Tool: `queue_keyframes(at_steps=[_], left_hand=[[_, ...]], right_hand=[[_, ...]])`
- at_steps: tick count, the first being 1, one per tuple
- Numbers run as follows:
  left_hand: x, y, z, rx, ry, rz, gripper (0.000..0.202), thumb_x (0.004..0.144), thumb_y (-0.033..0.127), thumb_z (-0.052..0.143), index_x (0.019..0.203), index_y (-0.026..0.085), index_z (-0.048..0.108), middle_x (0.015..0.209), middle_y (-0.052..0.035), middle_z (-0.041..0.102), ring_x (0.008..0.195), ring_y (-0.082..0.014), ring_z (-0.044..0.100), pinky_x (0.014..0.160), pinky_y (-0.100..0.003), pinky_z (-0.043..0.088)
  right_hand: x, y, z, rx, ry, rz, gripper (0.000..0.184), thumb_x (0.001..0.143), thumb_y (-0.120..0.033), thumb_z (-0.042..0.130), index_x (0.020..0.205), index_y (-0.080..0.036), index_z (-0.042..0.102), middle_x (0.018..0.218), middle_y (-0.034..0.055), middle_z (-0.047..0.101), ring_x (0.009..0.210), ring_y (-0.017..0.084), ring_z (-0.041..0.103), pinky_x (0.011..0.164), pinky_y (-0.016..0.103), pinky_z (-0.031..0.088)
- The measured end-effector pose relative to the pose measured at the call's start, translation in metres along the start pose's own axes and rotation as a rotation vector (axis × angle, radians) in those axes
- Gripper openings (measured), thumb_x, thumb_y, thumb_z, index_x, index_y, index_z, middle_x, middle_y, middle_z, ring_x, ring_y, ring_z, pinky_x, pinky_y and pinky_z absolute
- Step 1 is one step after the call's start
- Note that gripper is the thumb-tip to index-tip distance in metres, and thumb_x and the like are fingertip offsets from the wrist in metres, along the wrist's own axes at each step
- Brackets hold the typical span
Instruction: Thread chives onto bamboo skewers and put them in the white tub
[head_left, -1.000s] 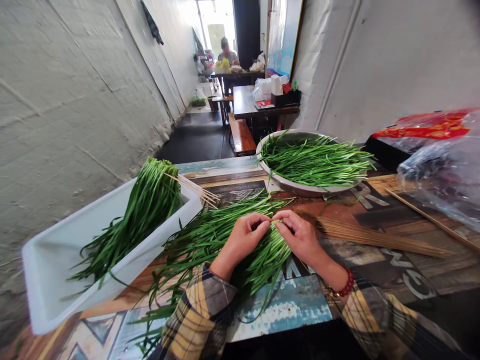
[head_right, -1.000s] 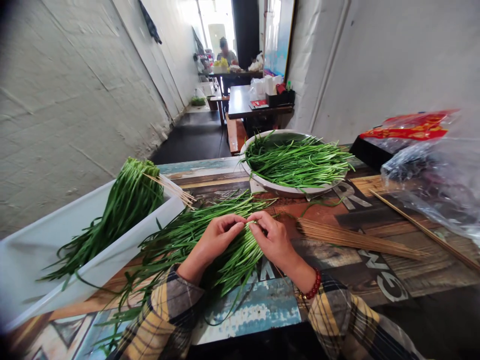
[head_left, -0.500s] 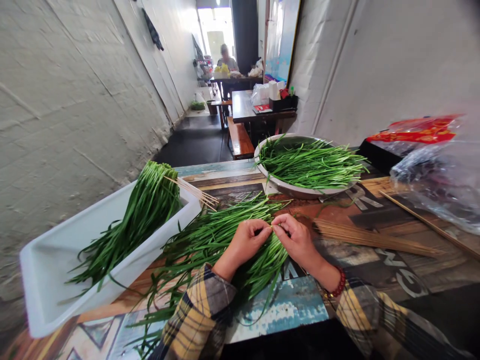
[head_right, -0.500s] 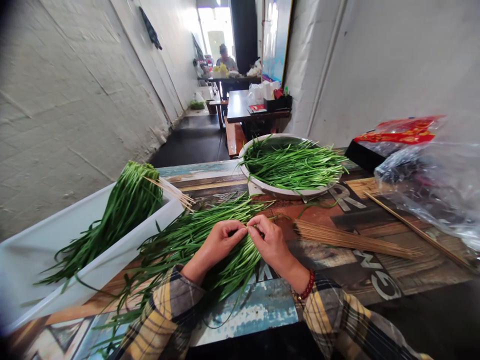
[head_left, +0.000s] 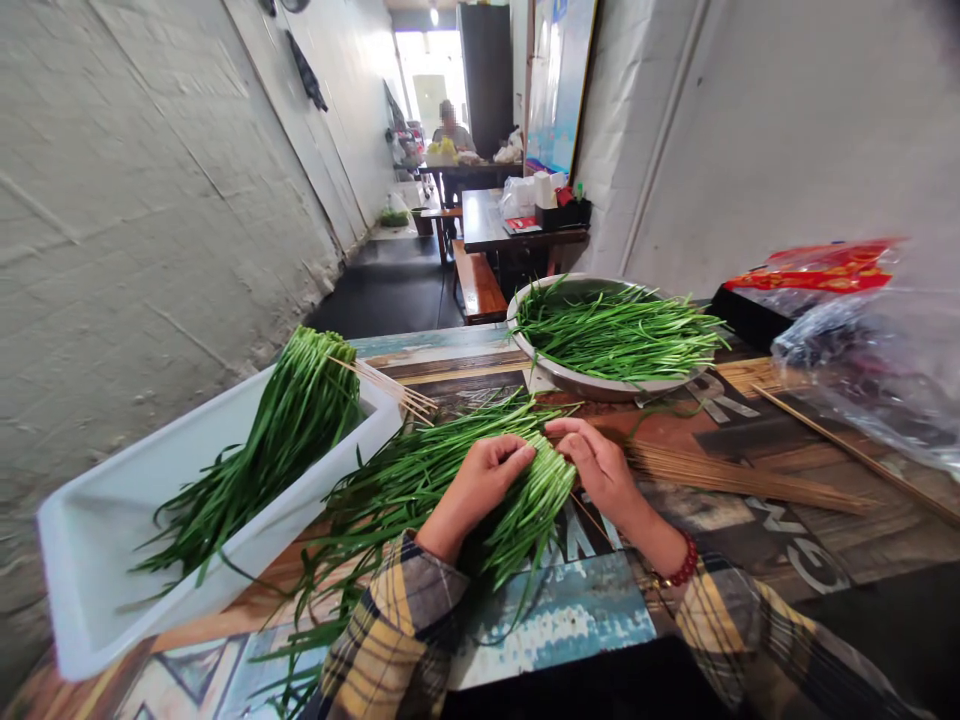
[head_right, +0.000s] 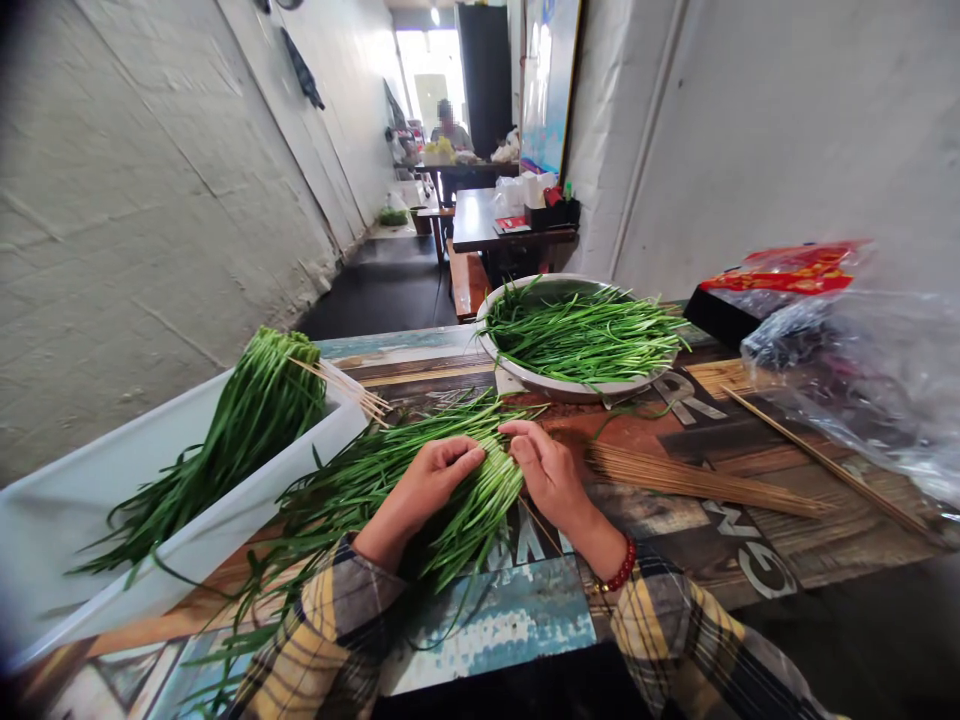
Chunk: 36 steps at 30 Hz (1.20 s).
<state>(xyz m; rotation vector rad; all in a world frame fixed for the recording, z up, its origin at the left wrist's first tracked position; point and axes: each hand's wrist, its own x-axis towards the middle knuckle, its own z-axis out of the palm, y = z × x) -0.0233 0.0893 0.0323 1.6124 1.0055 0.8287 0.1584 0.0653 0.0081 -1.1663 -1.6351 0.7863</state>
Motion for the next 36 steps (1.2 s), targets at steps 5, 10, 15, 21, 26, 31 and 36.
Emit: queue_keyframes(at_steps=[5, 10, 15, 21, 26, 31, 36], left_hand=[[0.0, 0.002, -0.007, -0.034, 0.136, -0.005, 0.037, 0.081, 0.046, 0.058, 0.062, 0.014, 0.053, 0.061, 0.0026, 0.043, 0.059, -0.0091, 0.034, 0.052, -0.02, 0.028], [0.001, 0.0, -0.011, 0.0, 0.153, -0.006, 0.04, 0.08, 0.049, 0.058, 0.06, 0.015, 0.051, 0.059, 0.0037, 0.04, 0.058, -0.0087, 0.033, 0.052, -0.021, 0.027], [0.0, 0.001, -0.013, 0.02, 0.166, 0.003, 0.041, 0.079, 0.05, 0.058, 0.06, 0.015, 0.049, 0.06, 0.0036, 0.041, 0.059, -0.009, 0.034, 0.053, -0.021, 0.029], [-0.017, 0.023, -0.011, 0.039, 0.139, -0.01, 0.044, 0.077, 0.053, 0.062, 0.06, 0.015, 0.05, 0.059, 0.004, 0.038, 0.058, -0.0083, 0.033, 0.051, -0.02, 0.028], [-0.042, 0.056, -0.005, -0.009, 0.173, -0.021, 0.044, 0.074, 0.056, 0.064, 0.063, 0.014, 0.054, 0.059, 0.0041, 0.043, 0.056, -0.0075, 0.035, 0.05, -0.019, 0.029], [-0.064, 0.083, 0.005, -0.046, 0.203, -0.022, 0.043, 0.072, 0.055, 0.067, 0.068, 0.013, 0.056, 0.059, 0.0045, 0.045, 0.054, -0.0068, 0.036, 0.051, -0.019, 0.03], [-0.082, 0.099, 0.014, -0.03, 0.185, 0.031, 0.042, 0.075, 0.053, 0.066, 0.065, 0.014, 0.055, 0.057, 0.0055, 0.044, 0.051, -0.0056, 0.034, 0.049, -0.019, 0.027]], right_hand=[[-0.001, 0.002, -0.011, 0.018, -0.125, 0.048, 0.037, 0.096, -0.046, 0.038, 0.092, -0.017, 0.061, 0.061, -0.002, 0.059, 0.046, 0.01, 0.052, 0.049, 0.021, 0.041], [-0.006, -0.004, -0.019, -0.048, -0.204, 0.074, 0.031, 0.092, -0.043, 0.048, 0.095, -0.015, 0.061, 0.06, -0.0009, 0.063, 0.048, 0.011, 0.055, 0.049, 0.021, 0.042], [-0.024, -0.012, -0.022, -0.108, -0.305, 0.05, 0.025, 0.092, -0.035, 0.049, 0.09, -0.017, 0.066, 0.057, -0.0021, 0.063, 0.048, 0.011, 0.055, 0.05, 0.021, 0.04], [-0.042, -0.027, -0.017, -0.047, -0.165, -0.003, 0.03, 0.094, -0.035, 0.045, 0.091, -0.018, 0.069, 0.053, -0.0036, 0.056, 0.046, 0.012, 0.052, 0.046, 0.021, 0.038], [-0.047, -0.053, -0.024, -0.047, -0.071, -0.134, 0.031, 0.094, -0.035, 0.045, 0.084, -0.019, 0.07, 0.056, -0.0013, 0.059, 0.052, 0.013, 0.054, 0.052, 0.022, 0.04], [-0.058, -0.078, -0.037, -0.075, -0.049, -0.221, 0.03, 0.094, -0.031, 0.046, 0.082, -0.018, 0.069, 0.068, 0.0018, 0.067, 0.064, 0.015, 0.061, 0.063, 0.025, 0.044], [-0.071, -0.095, -0.048, -0.094, -0.061, -0.243, 0.029, 0.094, -0.03, 0.046, 0.082, -0.018, 0.069, 0.08, 0.0044, 0.071, 0.075, 0.017, 0.064, 0.07, 0.027, 0.044]])
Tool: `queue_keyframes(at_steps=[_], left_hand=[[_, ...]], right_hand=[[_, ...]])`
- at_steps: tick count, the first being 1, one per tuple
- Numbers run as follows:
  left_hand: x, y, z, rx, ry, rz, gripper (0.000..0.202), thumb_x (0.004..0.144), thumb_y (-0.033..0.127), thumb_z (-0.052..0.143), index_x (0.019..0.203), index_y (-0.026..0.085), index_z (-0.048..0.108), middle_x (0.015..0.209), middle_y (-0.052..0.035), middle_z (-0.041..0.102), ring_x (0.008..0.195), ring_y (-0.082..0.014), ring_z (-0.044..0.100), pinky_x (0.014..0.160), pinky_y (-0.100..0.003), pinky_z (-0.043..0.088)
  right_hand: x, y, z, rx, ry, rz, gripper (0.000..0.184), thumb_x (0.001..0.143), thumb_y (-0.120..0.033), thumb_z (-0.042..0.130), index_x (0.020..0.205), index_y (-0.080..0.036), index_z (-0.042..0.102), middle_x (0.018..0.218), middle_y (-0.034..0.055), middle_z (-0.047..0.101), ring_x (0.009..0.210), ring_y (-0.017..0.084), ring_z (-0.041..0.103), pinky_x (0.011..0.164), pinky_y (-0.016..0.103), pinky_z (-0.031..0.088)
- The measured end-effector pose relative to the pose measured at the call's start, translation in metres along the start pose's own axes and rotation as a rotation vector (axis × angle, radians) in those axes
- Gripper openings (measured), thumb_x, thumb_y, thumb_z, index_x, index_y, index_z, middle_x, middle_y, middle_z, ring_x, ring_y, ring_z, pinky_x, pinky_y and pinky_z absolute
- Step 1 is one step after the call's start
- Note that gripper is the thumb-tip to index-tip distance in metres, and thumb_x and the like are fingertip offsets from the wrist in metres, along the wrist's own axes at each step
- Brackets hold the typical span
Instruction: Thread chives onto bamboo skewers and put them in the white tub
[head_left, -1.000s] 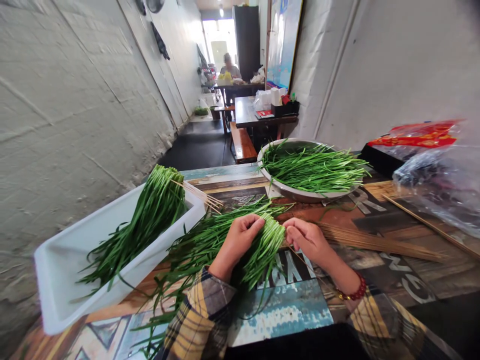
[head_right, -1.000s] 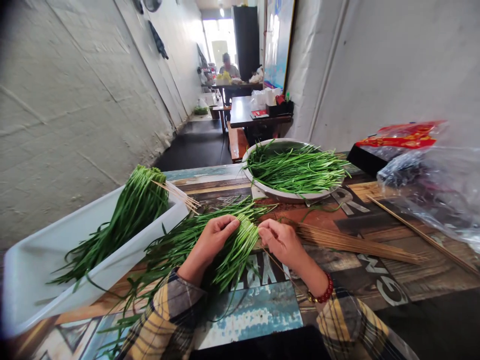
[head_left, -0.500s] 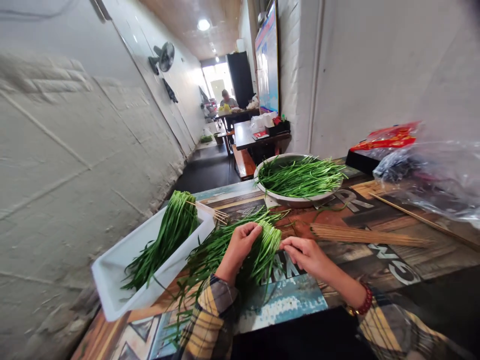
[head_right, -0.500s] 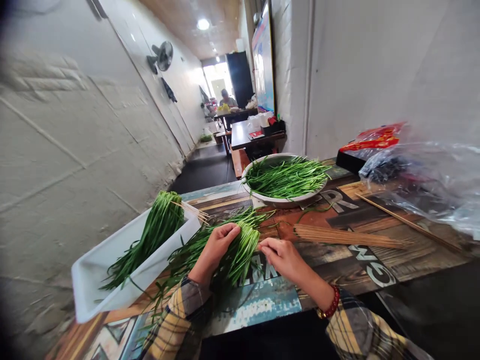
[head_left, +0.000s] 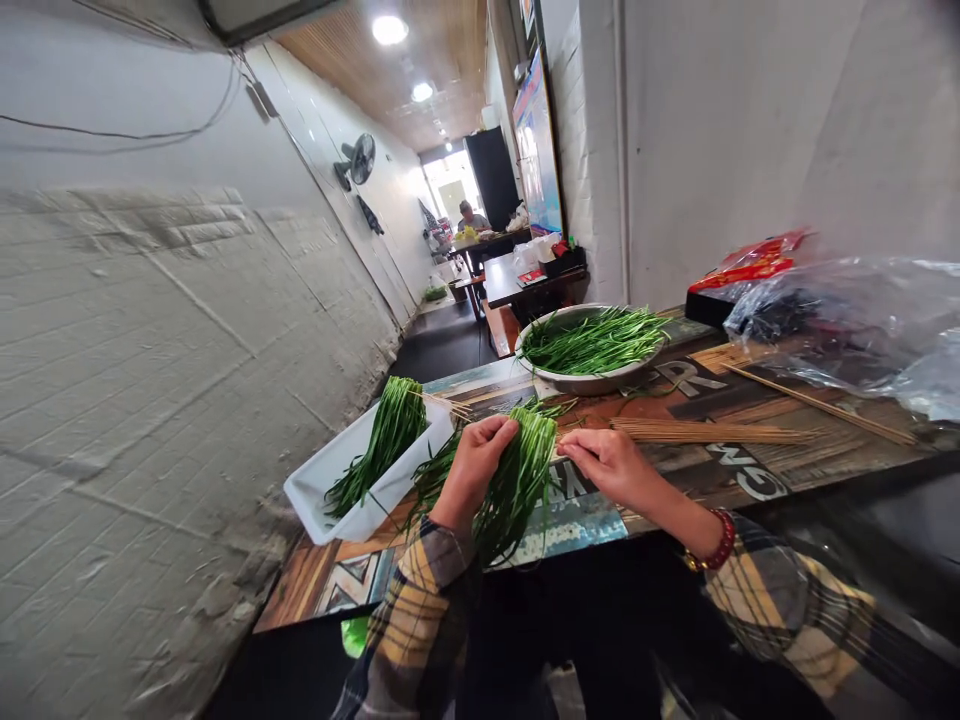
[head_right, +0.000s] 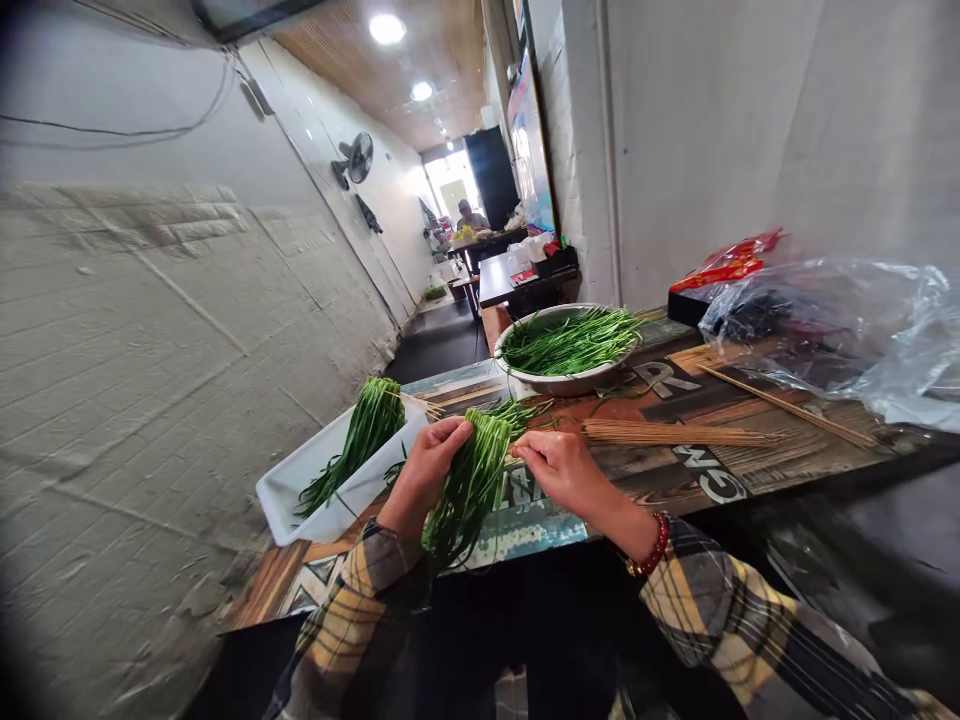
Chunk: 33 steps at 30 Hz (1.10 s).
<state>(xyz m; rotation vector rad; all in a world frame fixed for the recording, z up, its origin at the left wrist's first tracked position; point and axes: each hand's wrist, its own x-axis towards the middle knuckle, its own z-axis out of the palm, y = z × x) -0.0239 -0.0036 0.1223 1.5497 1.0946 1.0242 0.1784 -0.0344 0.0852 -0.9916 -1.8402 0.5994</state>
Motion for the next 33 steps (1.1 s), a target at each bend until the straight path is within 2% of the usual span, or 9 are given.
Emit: queue_keyframes(at_steps=[7, 9, 12, 14, 19, 22, 24, 29, 33], left_hand=[[-0.014, 0.034, -0.003, -0.047, -0.031, 0.088, 0.037, 0.079, 0.049, 0.064, 0.074, 0.012, 0.06, 0.061, 0.0041, 0.051, 0.053, -0.006, 0.04, 0.051, -0.019, 0.03], [-0.018, 0.048, -0.006, -0.069, -0.018, 0.15, 0.035, 0.079, 0.046, 0.066, 0.075, 0.012, 0.063, 0.062, 0.0035, 0.053, 0.054, -0.0061, 0.042, 0.053, -0.019, 0.032], [-0.027, 0.063, -0.008, -0.095, 0.0, 0.217, 0.032, 0.079, 0.043, 0.067, 0.079, 0.011, 0.066, 0.068, 0.0011, 0.059, 0.059, -0.0072, 0.047, 0.058, -0.019, 0.035], [-0.034, 0.068, -0.008, -0.124, 0.007, 0.234, 0.032, 0.078, 0.043, 0.068, 0.079, 0.01, 0.067, 0.069, 0.0001, 0.061, 0.06, -0.0078, 0.048, 0.059, -0.02, 0.036], [-0.05, 0.069, -0.003, -0.177, 0.028, 0.243, 0.034, 0.075, 0.045, 0.07, 0.077, 0.012, 0.068, 0.064, 0.002, 0.059, 0.057, -0.0076, 0.047, 0.057, -0.02, 0.035], [-0.059, 0.07, -0.001, -0.166, 0.063, 0.284, 0.035, 0.072, 0.045, 0.072, 0.077, 0.011, 0.071, 0.065, 0.002, 0.061, 0.061, -0.0082, 0.048, 0.061, -0.02, 0.036], [-0.065, 0.071, -0.003, -0.173, 0.07, 0.315, 0.035, 0.072, 0.046, 0.073, 0.081, 0.012, 0.072, 0.069, 0.0015, 0.063, 0.066, -0.0091, 0.05, 0.065, -0.021, 0.038], [-0.076, 0.072, -0.017, -0.268, -0.065, 0.327, 0.04, 0.072, 0.041, 0.075, 0.1, 0.013, 0.07, 0.084, -0.0023, 0.068, 0.075, -0.0119, 0.057, 0.073, -0.023, 0.042], [-0.072, 0.077, -0.026, -0.264, -0.144, 0.381, 0.045, 0.066, 0.034, 0.081, 0.105, 0.014, 0.069, 0.097, -0.0044, 0.069, 0.089, -0.0154, 0.06, 0.083, -0.025, 0.043]], right_hand=[[0.007, -0.032, -0.02, -0.048, -0.022, -0.052, 0.027, 0.093, -0.029, 0.046, 0.084, -0.017, 0.069, 0.061, -0.0005, 0.063, 0.058, 0.014, 0.058, 0.056, 0.023, 0.039], [0.015, -0.045, -0.029, -0.065, -0.026, -0.089, 0.025, 0.092, -0.029, 0.046, 0.096, -0.016, 0.067, 0.061, -0.0015, 0.061, 0.057, 0.014, 0.058, 0.057, 0.024, 0.04], [0.026, -0.067, -0.04, -0.086, -0.046, -0.144, 0.033, 0.093, -0.031, 0.046, 0.119, -0.014, 0.056, 0.062, -0.0032, 0.059, 0.059, 0.015, 0.059, 0.06, 0.025, 0.042], [0.032, -0.081, -0.043, -0.16, -0.061, -0.197, 0.037, 0.094, -0.036, 0.046, 0.123, -0.015, 0.054, 0.065, -0.0024, 0.06, 0.061, 0.016, 0.06, 0.062, 0.026, 0.042], [0.042, -0.101, -0.033, -0.426, -0.042, -0.328, 0.039, 0.094, -0.047, 0.047, 0.12, -0.019, 0.055, 0.086, 0.0044, 0.067, 0.076, 0.02, 0.062, 0.068, 0.028, 0.042], [0.049, -0.108, -0.019, -0.488, -0.048, -0.387, 0.034, 0.096, -0.045, 0.042, 0.114, -0.02, 0.057, 0.097, 0.0068, 0.068, 0.086, 0.021, 0.063, 0.07, 0.028, 0.042], [0.052, -0.113, -0.01, -0.531, -0.045, -0.406, 0.03, 0.098, -0.041, 0.039, 0.107, -0.02, 0.059, 0.096, 0.0068, 0.069, 0.086, 0.021, 0.064, 0.069, 0.027, 0.041], [0.059, -0.128, -0.006, -0.595, -0.041, -0.533, 0.028, 0.099, -0.034, 0.037, 0.096, -0.019, 0.06, 0.088, 0.0057, 0.069, 0.077, 0.018, 0.063, 0.065, 0.026, 0.037], [0.067, -0.139, -0.011, -0.552, -0.047, -0.619, 0.029, 0.099, -0.034, 0.037, 0.096, -0.018, 0.06, 0.086, 0.0048, 0.068, 0.076, 0.017, 0.062, 0.063, 0.026, 0.036]])
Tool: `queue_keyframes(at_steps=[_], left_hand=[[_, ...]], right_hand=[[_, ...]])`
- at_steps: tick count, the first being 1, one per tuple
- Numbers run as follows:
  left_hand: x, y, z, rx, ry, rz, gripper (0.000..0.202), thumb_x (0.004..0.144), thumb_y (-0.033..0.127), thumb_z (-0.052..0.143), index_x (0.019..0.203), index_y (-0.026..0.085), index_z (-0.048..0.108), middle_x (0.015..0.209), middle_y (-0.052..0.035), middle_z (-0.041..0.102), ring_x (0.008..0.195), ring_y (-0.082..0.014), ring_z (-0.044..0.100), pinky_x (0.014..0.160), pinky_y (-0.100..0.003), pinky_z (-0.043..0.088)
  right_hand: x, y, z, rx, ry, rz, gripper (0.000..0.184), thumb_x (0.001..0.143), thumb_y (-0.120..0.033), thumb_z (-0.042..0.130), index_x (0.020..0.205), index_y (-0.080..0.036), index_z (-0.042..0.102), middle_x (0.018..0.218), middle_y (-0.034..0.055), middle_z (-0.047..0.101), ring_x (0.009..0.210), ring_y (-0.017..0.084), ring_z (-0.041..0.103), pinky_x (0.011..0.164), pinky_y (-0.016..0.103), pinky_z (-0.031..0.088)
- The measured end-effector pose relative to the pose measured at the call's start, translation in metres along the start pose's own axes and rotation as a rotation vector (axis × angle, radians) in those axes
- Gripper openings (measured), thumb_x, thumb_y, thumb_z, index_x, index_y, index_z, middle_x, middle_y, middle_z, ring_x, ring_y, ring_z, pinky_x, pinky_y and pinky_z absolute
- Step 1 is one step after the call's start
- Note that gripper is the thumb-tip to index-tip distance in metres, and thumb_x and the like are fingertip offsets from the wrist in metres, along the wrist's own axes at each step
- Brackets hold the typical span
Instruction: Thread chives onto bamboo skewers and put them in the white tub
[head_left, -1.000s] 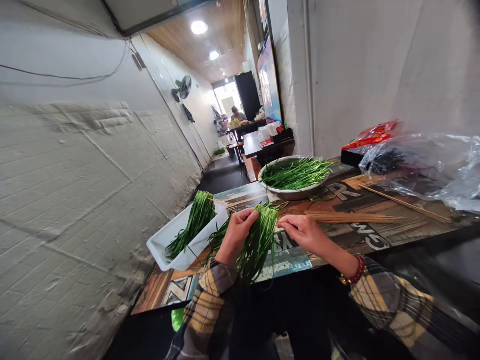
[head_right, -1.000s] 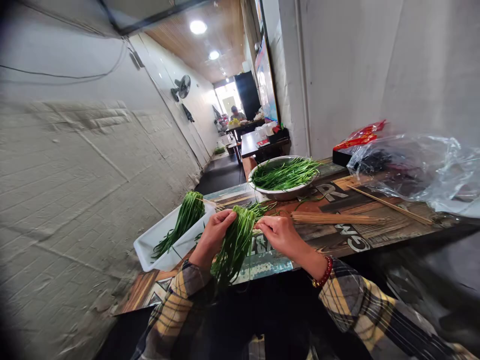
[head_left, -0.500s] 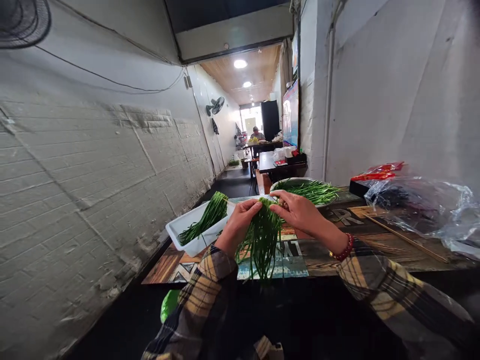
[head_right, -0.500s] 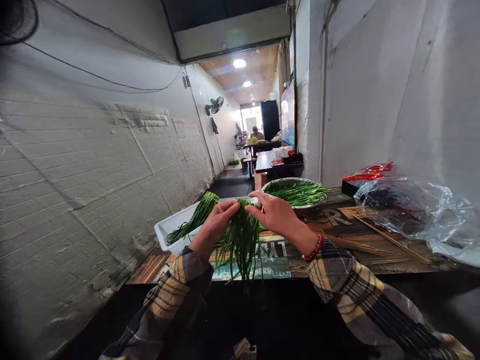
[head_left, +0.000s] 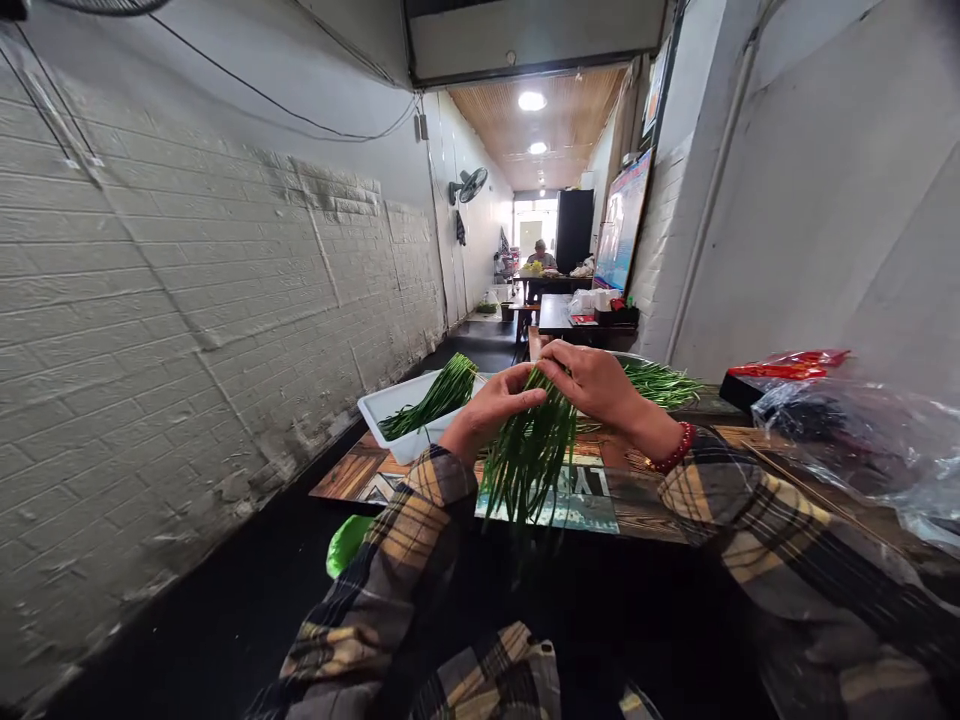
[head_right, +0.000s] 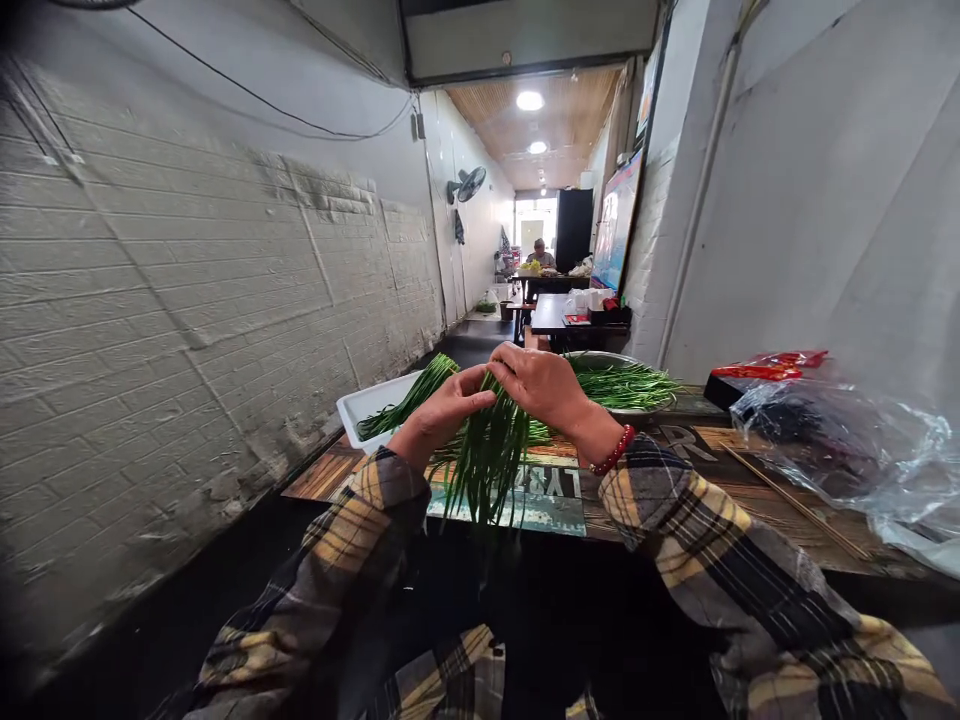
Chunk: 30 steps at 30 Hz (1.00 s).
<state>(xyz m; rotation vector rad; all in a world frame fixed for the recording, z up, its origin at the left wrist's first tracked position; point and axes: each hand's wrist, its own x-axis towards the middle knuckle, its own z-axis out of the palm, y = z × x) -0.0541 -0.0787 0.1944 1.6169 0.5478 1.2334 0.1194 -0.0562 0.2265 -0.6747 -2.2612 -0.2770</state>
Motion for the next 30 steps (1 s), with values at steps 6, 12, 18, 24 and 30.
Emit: queue_keyframes(at_steps=[6, 12, 18, 24, 30], left_hand=[[0.014, -0.013, 0.0, -0.024, -0.043, -0.242, 0.041, 0.053, 0.031, 0.088, 0.083, 0.01, 0.069, 0.074, -0.0021, 0.068, 0.065, -0.0128, 0.06, 0.068, -0.027, 0.046], [0.002, -0.039, 0.004, -0.058, -0.049, -0.325, 0.042, 0.05, 0.028, 0.089, 0.081, 0.01, 0.067, 0.073, -0.002, 0.068, 0.061, -0.012, 0.06, 0.063, -0.025, 0.047], [-0.039, -0.074, -0.016, 0.059, -0.087, -0.394, 0.033, 0.061, 0.034, 0.081, 0.072, 0.012, 0.059, 0.06, 0.001, 0.061, 0.051, -0.0091, 0.053, 0.051, -0.022, 0.042], [-0.076, -0.094, -0.076, 0.411, 0.19, -0.411, 0.053, 0.061, 0.036, 0.078, 0.106, 0.015, 0.06, 0.087, -0.0035, 0.065, 0.075, -0.0154, 0.06, 0.068, -0.029, 0.05], [-0.049, -0.069, -0.066, 0.755, 0.386, -0.16, 0.062, 0.076, 0.037, 0.065, 0.133, 0.019, 0.046, 0.133, -0.0152, 0.052, 0.117, -0.0292, 0.054, 0.098, -0.048, 0.044]], right_hand=[[0.005, 0.002, 0.0, -0.006, 0.021, -0.064, 0.029, 0.099, -0.035, 0.037, 0.094, -0.018, 0.06, 0.083, 0.0036, 0.066, 0.072, 0.016, 0.06, 0.062, 0.025, 0.035], [0.008, 0.018, -0.002, -0.009, 0.081, -0.03, 0.03, 0.099, -0.034, 0.037, 0.091, -0.018, 0.06, 0.081, 0.0042, 0.066, 0.072, 0.016, 0.061, 0.065, 0.025, 0.038], [0.011, 0.061, -0.016, -0.022, 0.238, 0.105, 0.031, 0.096, -0.036, 0.04, 0.083, -0.019, 0.062, 0.078, 0.0054, 0.068, 0.071, 0.018, 0.062, 0.066, 0.027, 0.04], [0.007, 0.119, -0.046, -0.313, 0.362, 0.31, 0.028, 0.094, -0.035, 0.044, 0.085, -0.018, 0.065, 0.077, 0.0078, 0.07, 0.067, 0.02, 0.061, 0.059, 0.028, 0.035], [0.012, 0.103, -0.047, -0.517, 0.214, 0.289, 0.032, 0.098, -0.036, 0.038, 0.091, -0.017, 0.063, 0.075, 0.0082, 0.069, 0.063, 0.02, 0.061, 0.054, 0.027, 0.027]])
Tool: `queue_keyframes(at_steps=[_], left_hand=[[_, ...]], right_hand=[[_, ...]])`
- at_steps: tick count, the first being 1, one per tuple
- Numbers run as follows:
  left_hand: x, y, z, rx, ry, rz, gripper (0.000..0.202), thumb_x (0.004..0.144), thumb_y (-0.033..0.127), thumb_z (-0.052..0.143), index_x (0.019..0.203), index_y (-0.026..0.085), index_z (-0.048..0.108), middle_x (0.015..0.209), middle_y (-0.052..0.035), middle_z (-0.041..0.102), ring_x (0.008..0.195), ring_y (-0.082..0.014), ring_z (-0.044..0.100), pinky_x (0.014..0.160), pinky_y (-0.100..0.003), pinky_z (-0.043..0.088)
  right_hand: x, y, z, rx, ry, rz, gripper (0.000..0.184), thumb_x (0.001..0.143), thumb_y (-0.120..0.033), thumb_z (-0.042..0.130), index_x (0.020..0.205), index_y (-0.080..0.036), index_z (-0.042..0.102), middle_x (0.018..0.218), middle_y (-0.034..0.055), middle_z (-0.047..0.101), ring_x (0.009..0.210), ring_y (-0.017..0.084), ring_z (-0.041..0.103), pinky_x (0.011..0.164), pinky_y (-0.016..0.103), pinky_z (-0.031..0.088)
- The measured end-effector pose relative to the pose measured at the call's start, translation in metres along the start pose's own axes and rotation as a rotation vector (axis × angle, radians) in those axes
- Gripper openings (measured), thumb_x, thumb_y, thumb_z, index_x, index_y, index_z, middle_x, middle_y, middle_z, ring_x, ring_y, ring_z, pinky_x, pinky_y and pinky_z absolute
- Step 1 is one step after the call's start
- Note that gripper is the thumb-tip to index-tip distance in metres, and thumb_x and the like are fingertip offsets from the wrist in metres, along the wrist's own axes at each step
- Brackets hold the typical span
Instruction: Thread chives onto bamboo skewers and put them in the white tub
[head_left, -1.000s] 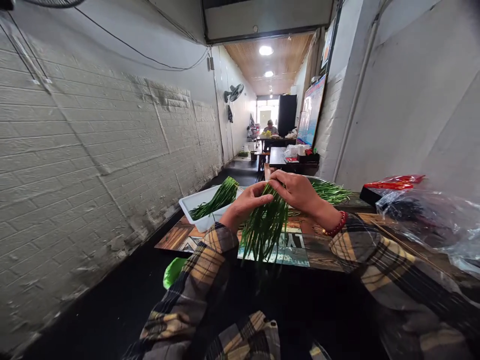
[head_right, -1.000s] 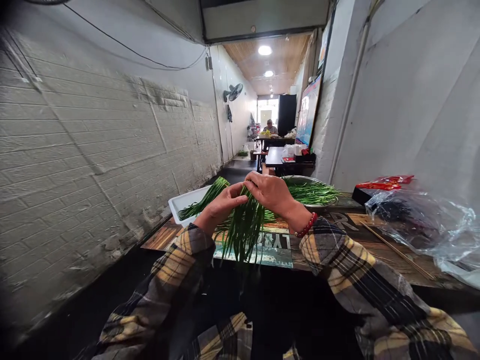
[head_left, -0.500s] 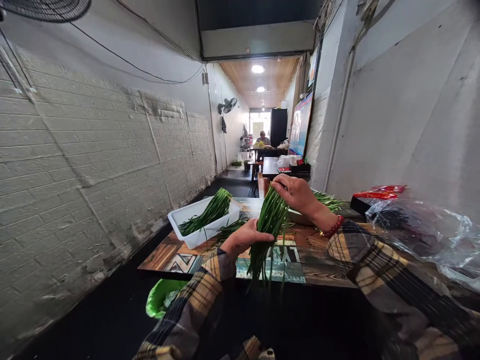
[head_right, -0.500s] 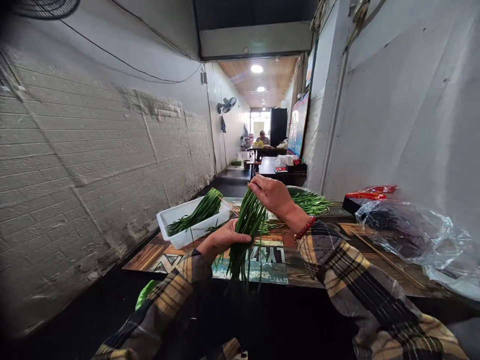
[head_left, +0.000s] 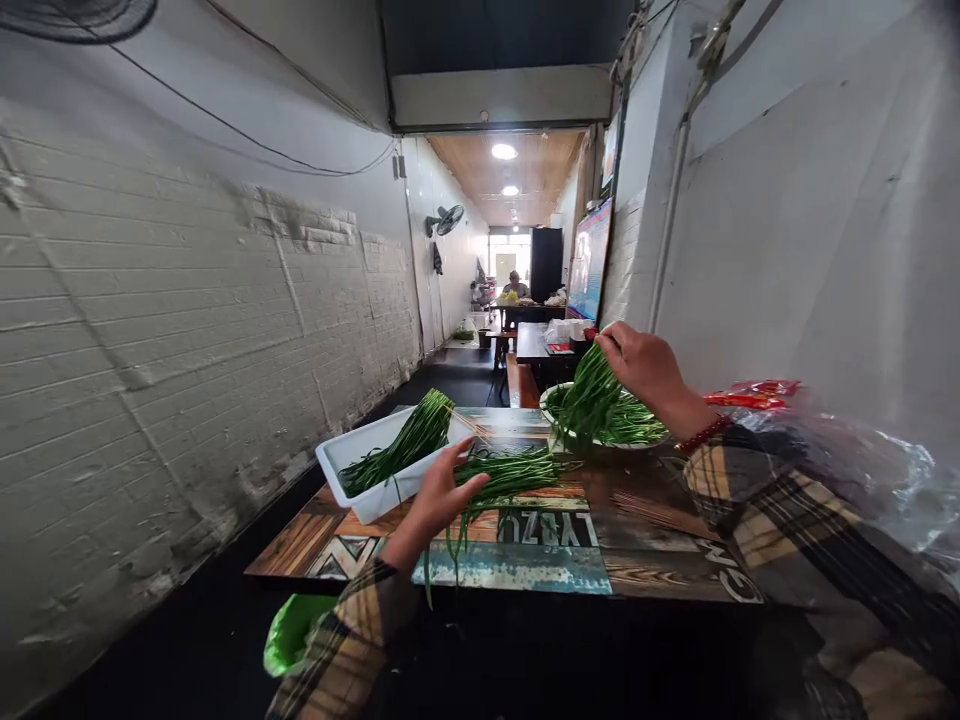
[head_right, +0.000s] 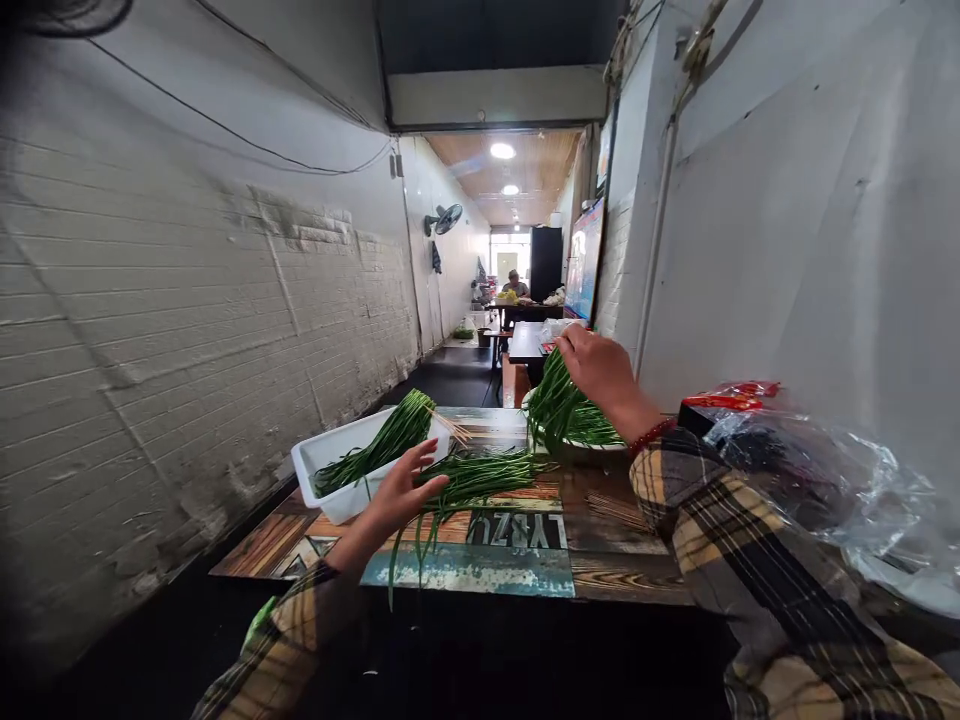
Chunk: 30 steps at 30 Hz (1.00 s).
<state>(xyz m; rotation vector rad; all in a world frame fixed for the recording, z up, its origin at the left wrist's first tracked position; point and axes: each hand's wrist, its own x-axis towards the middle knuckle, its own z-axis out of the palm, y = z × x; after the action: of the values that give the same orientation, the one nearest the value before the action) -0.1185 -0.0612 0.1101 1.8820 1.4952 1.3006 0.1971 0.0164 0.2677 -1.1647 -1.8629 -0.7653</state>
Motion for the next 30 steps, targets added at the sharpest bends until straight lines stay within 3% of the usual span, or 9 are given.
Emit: queue_keyframes(at_steps=[6, 9, 11, 16, 19, 22, 24, 27, 30], left_hand=[[0.001, 0.082, 0.06, 0.144, 0.195, 0.328, 0.097, 0.067, 0.044, 0.076, 0.146, 0.02, 0.025, 0.152, -0.0186, 0.028, 0.14, -0.0345, 0.026, 0.114, -0.053, 0.024], [0.007, 0.1, 0.079, 0.19, 0.329, 0.381, 0.112, 0.064, 0.047, 0.078, 0.149, 0.021, 0.011, 0.157, -0.0183, 0.012, 0.145, -0.037, 0.012, 0.116, -0.057, 0.014], [0.01, 0.098, 0.078, 0.234, 0.401, 0.356, 0.109, 0.066, 0.04, 0.077, 0.15, 0.022, 0.009, 0.158, -0.0177, 0.01, 0.145, -0.0377, 0.01, 0.116, -0.058, 0.012], [0.012, 0.06, 0.041, 0.304, 0.352, 0.174, 0.091, 0.073, 0.007, 0.057, 0.15, 0.017, 0.009, 0.129, -0.0182, 0.056, 0.122, -0.0339, 0.05, 0.103, -0.052, 0.037], [0.004, 0.038, 0.011, 0.397, 0.229, 0.148, 0.083, 0.07, 0.003, 0.051, 0.147, 0.018, 0.023, 0.131, -0.0155, 0.054, 0.119, -0.0306, 0.053, 0.097, -0.043, 0.045], [-0.001, 0.024, -0.022, 0.529, 0.142, 0.099, 0.08, 0.069, 0.002, 0.049, 0.144, 0.019, 0.029, 0.131, -0.0135, 0.054, 0.118, -0.0282, 0.054, 0.093, -0.038, 0.049], [0.003, 0.017, -0.047, 0.617, 0.163, 0.041, 0.077, 0.07, 0.001, 0.047, 0.143, 0.021, 0.032, 0.13, -0.0114, 0.055, 0.118, -0.0265, 0.054, 0.095, -0.036, 0.048], [0.019, 0.002, -0.086, 0.71, 0.256, -0.056, 0.068, 0.075, 0.004, 0.047, 0.141, 0.02, 0.035, 0.135, -0.011, 0.053, 0.119, -0.0267, 0.054, 0.096, -0.036, 0.047], [0.043, -0.018, -0.119, 0.814, 0.298, -0.119, 0.062, 0.079, 0.009, 0.05, 0.14, 0.015, 0.036, 0.133, -0.014, 0.053, 0.118, -0.0286, 0.055, 0.095, -0.037, 0.048]], right_hand=[[-0.008, -0.064, -0.002, 0.012, -0.003, -0.144, 0.039, 0.099, -0.039, 0.031, 0.091, -0.017, 0.062, 0.073, 0.0085, 0.069, 0.058, 0.02, 0.06, 0.05, 0.028, 0.023], [-0.013, -0.093, -0.003, 0.148, -0.003, -0.185, 0.038, 0.099, -0.039, 0.031, 0.089, -0.019, 0.062, 0.072, 0.0076, 0.069, 0.062, 0.021, 0.062, 0.051, 0.028, 0.028], [-0.014, -0.107, -0.007, 0.287, 0.0, -0.21, 0.036, 0.099, -0.04, 0.033, 0.087, -0.02, 0.061, 0.075, 0.0072, 0.069, 0.065, 0.021, 0.064, 0.053, 0.028, 0.033], [-0.014, -0.12, -0.009, 0.573, 0.046, -0.11, 0.03, 0.096, -0.041, 0.041, 0.083, -0.022, 0.06, 0.076, 0.0048, 0.068, 0.064, 0.019, 0.063, 0.06, 0.029, 0.042], [-0.012, -0.126, 0.014, 0.705, 0.015, -0.009, 0.029, 0.094, -0.042, 0.044, 0.081, -0.021, 0.06, 0.071, 0.003, 0.066, 0.062, 0.018, 0.06, 0.06, 0.028, 0.043], [-0.009, -0.138, 0.053, 0.849, -0.054, 0.078, 0.031, 0.093, -0.044, 0.045, 0.082, -0.019, 0.062, 0.074, 0.0039, 0.067, 0.067, 0.018, 0.062, 0.062, 0.028, 0.045], [-0.007, -0.149, 0.082, 0.994, -0.157, 0.127, 0.035, 0.092, -0.048, 0.045, 0.096, -0.017, 0.062, 0.077, 0.0046, 0.068, 0.067, 0.018, 0.064, 0.06, 0.028, 0.047], [-0.009, -0.164, 0.117, 1.201, -0.418, 0.162, 0.05, 0.092, -0.052, 0.042, 0.126, -0.015, 0.05, 0.084, 0.0062, 0.07, 0.063, 0.017, 0.066, 0.053, 0.026, 0.047], [-0.018, -0.175, 0.14, 1.257, -0.638, 0.142, 0.05, 0.092, -0.048, 0.043, 0.13, -0.015, 0.047, 0.088, 0.0071, 0.072, 0.06, 0.014, 0.066, 0.05, 0.024, 0.046]])
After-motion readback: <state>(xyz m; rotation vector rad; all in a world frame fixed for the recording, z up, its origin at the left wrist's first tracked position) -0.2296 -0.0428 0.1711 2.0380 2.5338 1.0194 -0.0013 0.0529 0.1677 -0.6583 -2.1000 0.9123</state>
